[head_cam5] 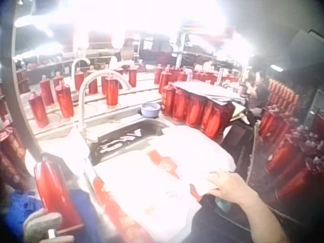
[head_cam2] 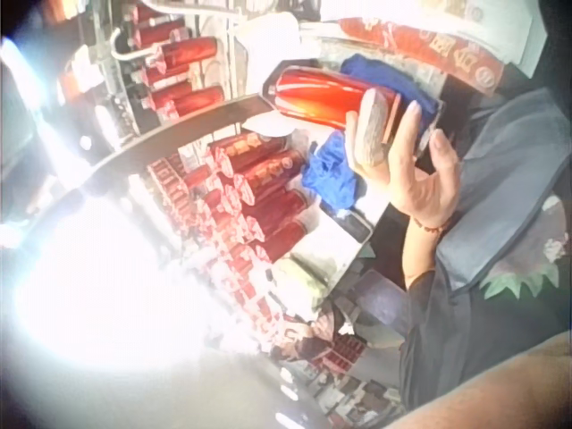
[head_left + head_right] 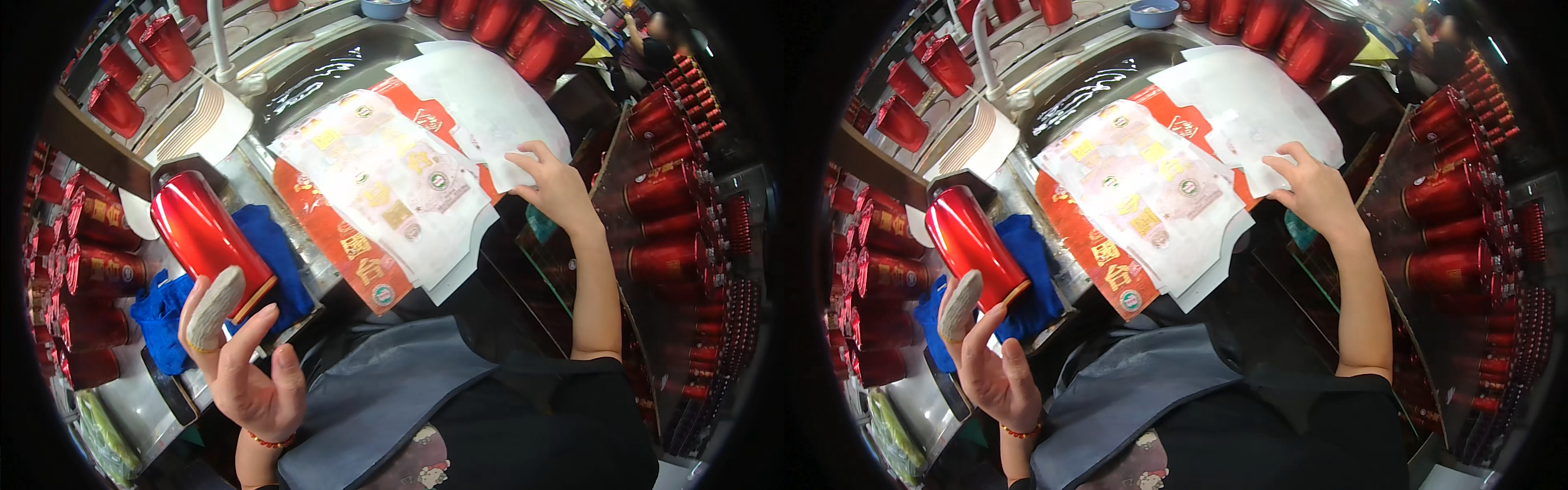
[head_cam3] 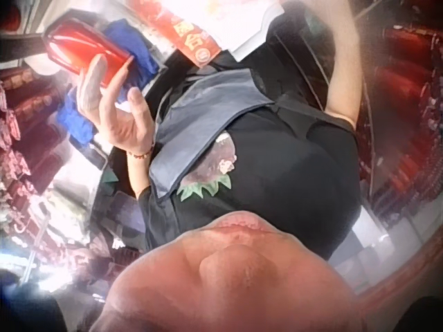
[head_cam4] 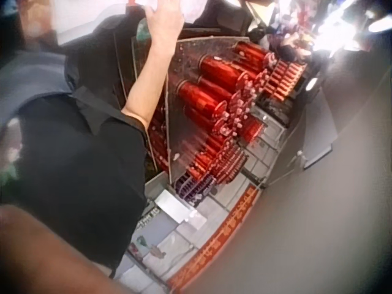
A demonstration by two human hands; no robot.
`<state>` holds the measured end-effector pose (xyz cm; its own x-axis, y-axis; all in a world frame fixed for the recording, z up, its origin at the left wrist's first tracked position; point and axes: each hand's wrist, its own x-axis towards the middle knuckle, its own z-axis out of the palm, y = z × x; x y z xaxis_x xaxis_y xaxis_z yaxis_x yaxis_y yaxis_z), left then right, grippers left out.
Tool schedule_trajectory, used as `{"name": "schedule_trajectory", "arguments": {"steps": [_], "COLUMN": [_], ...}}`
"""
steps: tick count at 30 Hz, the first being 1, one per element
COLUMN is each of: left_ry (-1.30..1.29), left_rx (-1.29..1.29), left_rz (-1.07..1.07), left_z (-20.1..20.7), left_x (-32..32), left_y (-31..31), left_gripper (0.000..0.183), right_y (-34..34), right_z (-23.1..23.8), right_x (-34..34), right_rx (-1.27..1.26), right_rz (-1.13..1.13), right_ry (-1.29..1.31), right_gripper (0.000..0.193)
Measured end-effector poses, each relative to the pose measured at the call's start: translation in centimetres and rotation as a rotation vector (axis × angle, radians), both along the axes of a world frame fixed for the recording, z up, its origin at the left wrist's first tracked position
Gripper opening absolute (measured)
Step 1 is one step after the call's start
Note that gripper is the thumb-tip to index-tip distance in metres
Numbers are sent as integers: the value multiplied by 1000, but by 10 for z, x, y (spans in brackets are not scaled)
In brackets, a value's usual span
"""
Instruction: The person picks up a red cylindrical can and wipes its surface with a green sponge, then uses a blue cloth to dry it. The person repeats this process on multiple cans, rotating each can to clean all sides before placing it back on the counter.
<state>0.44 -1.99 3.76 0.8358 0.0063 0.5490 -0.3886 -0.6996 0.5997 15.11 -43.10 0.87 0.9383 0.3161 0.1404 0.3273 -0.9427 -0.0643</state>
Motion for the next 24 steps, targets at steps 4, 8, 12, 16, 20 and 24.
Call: {"name": "schedule_trajectory", "arguments": {"steps": [4, 8, 12, 16, 20, 24], "left_ry": [47, 62, 64, 69, 61, 66], "left_rx": [-41, -24, -35, -22, -50, -73], "left_rz": [37, 20, 23, 26, 45, 76], "left_z": [-6, -8, -10, -8, -9, -14], "left_x": [-5, -5, -6, -6, -9, -11], "left_y": [5, 5, 6, 6, 8, 10], "left_gripper": [29, 29, 29, 28, 27, 27], "right_y": [-6, -11, -9, -15, -28, -28], "right_z": [-3, -9, 0, 25, 48, 52], "right_x": [6, 13, 25, 55, 79, 75], "right_rx": [98, 167, 215, 290, 195, 188], "right_rz": [24, 16, -130, -208, -178, -118], "right_ry": [-52, -115, -235, -214, 217, 466], "right_gripper": [27, 14, 16, 21, 24, 25]}}
